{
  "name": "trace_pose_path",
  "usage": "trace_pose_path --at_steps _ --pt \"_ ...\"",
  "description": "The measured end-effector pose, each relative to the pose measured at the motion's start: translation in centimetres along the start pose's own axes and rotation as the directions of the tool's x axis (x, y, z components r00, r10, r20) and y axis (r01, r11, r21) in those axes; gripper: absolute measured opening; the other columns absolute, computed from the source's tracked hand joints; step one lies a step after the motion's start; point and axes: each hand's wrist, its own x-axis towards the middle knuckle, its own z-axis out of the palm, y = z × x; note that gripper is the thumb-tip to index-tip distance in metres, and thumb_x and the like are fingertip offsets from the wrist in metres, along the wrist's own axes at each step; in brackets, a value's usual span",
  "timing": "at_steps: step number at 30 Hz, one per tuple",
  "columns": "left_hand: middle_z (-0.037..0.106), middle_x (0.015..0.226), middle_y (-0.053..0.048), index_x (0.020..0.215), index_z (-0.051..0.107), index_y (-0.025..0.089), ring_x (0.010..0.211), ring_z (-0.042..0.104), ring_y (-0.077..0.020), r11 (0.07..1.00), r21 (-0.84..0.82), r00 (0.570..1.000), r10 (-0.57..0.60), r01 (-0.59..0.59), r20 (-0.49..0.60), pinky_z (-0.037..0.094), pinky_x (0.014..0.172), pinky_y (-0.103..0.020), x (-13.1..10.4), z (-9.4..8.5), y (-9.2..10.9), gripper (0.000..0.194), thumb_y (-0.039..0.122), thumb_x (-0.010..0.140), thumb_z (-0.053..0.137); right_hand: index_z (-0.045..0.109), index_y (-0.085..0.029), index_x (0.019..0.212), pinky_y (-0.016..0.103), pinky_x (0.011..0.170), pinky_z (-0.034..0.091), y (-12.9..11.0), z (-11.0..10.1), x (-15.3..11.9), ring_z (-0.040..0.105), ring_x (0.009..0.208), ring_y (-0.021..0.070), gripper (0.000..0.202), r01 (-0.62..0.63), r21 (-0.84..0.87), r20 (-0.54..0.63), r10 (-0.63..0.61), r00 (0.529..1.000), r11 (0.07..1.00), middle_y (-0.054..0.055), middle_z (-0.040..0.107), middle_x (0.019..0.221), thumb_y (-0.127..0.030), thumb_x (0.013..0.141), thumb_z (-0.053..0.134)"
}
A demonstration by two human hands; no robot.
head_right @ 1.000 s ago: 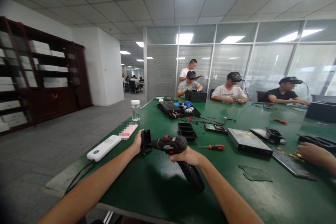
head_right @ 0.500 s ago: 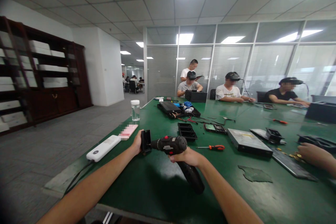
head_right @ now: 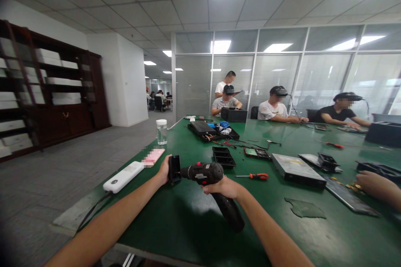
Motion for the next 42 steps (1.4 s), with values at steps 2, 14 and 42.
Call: trace_pose_path --at_steps 2,14,42 --pt "0.049 0.051 0.000 0.064 0.049 0.018 0.042 0.049 -0.0164 1.000 0.006 1.000 -0.007 0.007 -0.001 0.043 0.044 -0.030 0.05 -0.02 -0.02 0.035 0.054 0.066 0.051 0.058 -0.012 0.090 0.030 0.072 0.042 0.01 0.01 -0.01 0.051 0.071 0.0137 0.030 -0.004 0.007 -0.004 0.004 1.000 1.000 0.002 0.054 0.076 -0.033 0.070 0.065" --pt "0.049 0.050 0.001 0.063 0.049 0.018 0.043 0.049 -0.0149 1.000 -0.020 1.000 0.007 -0.007 0.005 0.042 0.044 -0.027 -0.34 0.16 0.22 0.033 0.051 0.066 0.053 0.058 -0.012 0.085 0.029 0.072 0.042 0.10 -0.10 -0.01 0.051 0.072 0.0141 0.026 -0.014 -0.042 0.003 0.014 1.000 0.999 0.002 0.054 0.076 -0.033 0.071 0.064" --pt "0.048 0.050 0.001 0.062 0.050 0.018 0.042 0.048 -0.0148 1.000 -0.025 1.000 -0.012 0.011 -0.013 0.042 0.044 -0.028 -0.08 0.05 0.17 0.033 0.050 0.066 0.054 0.059 -0.012 0.084 0.028 0.072 0.041 -0.29 0.04 -0.04 0.050 0.072 0.0139 0.024 -0.002 -0.041 0.018 0.002 1.000 0.999 0.002 0.053 0.074 -0.033 0.073 0.062"
